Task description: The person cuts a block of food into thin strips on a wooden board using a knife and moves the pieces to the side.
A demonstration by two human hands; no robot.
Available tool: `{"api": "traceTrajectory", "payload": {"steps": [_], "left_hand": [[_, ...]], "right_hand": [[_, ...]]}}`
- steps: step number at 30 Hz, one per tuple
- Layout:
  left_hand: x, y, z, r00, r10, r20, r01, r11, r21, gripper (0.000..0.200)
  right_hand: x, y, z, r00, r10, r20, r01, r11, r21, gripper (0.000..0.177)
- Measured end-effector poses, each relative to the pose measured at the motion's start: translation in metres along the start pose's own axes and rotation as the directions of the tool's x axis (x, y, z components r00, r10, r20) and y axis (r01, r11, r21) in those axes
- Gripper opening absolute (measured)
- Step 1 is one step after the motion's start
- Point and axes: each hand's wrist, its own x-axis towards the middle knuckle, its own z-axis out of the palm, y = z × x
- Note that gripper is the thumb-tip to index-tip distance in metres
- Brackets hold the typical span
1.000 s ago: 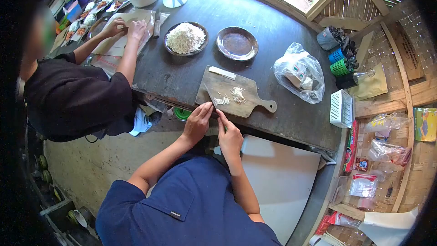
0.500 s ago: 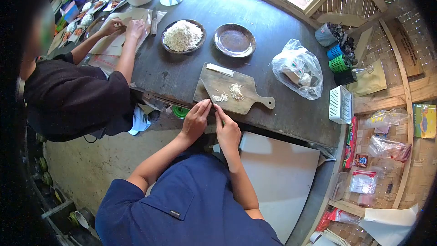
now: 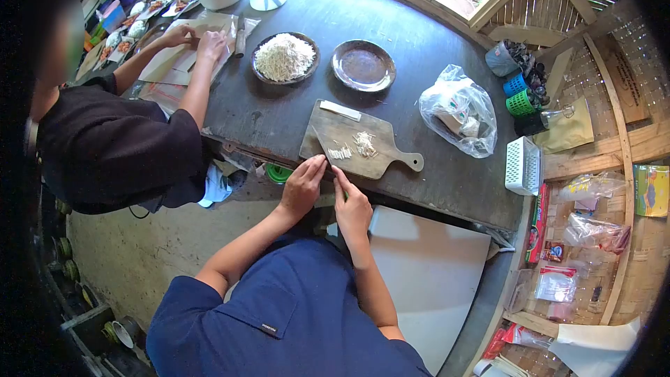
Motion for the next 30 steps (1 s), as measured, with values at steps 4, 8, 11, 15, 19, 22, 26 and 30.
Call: {"api": "traceTrajectory", "payload": {"steps": [4,8,11,15,19,22,26,30], "left_hand": [[0.0,0.002,0.0,1.0,-0.015,0.016,0.015,1.0,-0.006,0.046],[0.0,-0.001,-0.002,1.0,-0.007,0.025,0.006,1.0,0.011,0.047],[-0.001,0.001,0.001,1.0,-0.009,0.018,0.009,1.0,-0.001,0.046],[-0.002,0.0,0.0,0.999,-0.014,0.034,0.014,1.0,-0.011,0.047],[-0.001,0.001,0.0,1.0,-0.015,0.005,0.015,1.0,-0.013,0.047],[-0.003,0.002,0.0,1.0,-0.008,0.026,0.008,1.0,0.01,0.046],[-0.002,-0.002,0.0,1.0,-0.016,0.014,0.016,1.0,-0.008,0.046],[0.0,0.0,-0.001,1.0,-0.016,0.003,0.016,1.0,-0.016,0.045]], "right_hand": [[0.005,-0.008,-0.003,0.998,0.049,0.034,-0.048,0.999,-0.023,0.034],[-0.001,-0.001,-0.001,1.0,0.005,0.003,-0.005,1.0,-0.023,0.034],[0.001,-0.002,-0.002,1.0,0.014,-0.005,-0.014,1.0,0.004,0.034],[0.002,-0.006,-0.003,1.0,0.023,0.01,-0.023,1.0,-0.004,0.034],[-0.001,-0.001,-0.002,1.0,-0.005,-0.011,0.005,1.0,0.01,0.034],[0.004,-0.014,-0.007,0.994,0.091,0.055,-0.089,0.995,-0.041,0.034],[0.0,-0.003,0.0,1.0,0.006,0.002,-0.006,1.0,0.001,0.035],[0.003,0.001,0.002,1.0,0.008,-0.002,-0.008,1.0,-0.009,0.035]]}}
